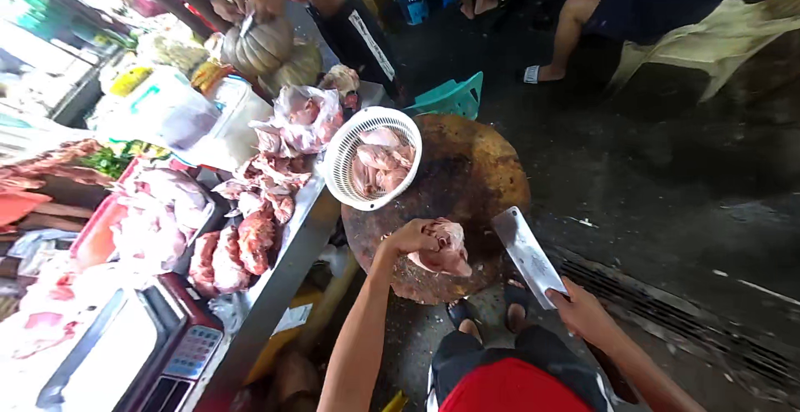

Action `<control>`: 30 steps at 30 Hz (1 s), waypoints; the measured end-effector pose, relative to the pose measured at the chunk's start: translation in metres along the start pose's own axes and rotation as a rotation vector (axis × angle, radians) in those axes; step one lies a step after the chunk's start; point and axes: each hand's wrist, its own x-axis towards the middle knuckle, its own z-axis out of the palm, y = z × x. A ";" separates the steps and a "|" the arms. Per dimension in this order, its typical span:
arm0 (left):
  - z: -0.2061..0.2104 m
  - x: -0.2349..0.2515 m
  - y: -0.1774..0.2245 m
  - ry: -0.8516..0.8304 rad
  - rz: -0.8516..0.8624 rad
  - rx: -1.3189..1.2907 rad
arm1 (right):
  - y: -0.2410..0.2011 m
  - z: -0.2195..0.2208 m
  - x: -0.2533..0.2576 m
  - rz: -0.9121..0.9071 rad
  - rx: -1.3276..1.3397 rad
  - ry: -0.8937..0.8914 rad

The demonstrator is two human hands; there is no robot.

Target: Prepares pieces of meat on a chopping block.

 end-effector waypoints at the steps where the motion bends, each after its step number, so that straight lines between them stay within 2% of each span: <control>1: -0.003 0.016 0.005 -0.068 0.000 0.116 | -0.002 -0.002 0.001 0.014 -0.016 0.007; 3: 0.009 0.046 0.003 -0.050 -0.017 0.382 | -0.003 -0.004 0.002 0.004 -0.091 0.028; 5: 0.043 0.054 -0.011 0.181 -0.012 0.492 | -0.006 -0.008 -0.002 -0.025 -0.192 0.047; 8: 0.103 0.032 -0.019 0.688 0.037 0.444 | -0.010 -0.015 -0.008 -0.137 -0.337 0.094; 11: 0.153 0.017 -0.031 0.886 0.085 0.347 | -0.028 -0.032 -0.006 -0.285 -0.515 0.116; 13: 0.170 0.019 -0.039 0.988 0.136 0.305 | -0.051 -0.051 0.004 -0.413 -0.669 0.087; 17: 0.176 0.024 -0.046 1.092 0.199 0.234 | -0.094 -0.093 0.036 -0.707 -0.981 -0.006; 20: 0.176 0.025 -0.048 1.109 0.212 0.171 | -0.128 -0.114 0.054 -0.788 -1.157 -0.108; 23: 0.178 0.025 -0.049 1.104 0.212 0.139 | -0.149 -0.129 0.068 -0.933 -1.230 -0.126; 27: 0.179 0.029 -0.055 1.104 0.204 0.102 | -0.179 -0.129 0.079 -0.910 -1.374 -0.208; 30: 0.180 0.031 -0.062 1.096 0.225 0.040 | -0.169 -0.139 0.094 -0.955 -1.346 -0.253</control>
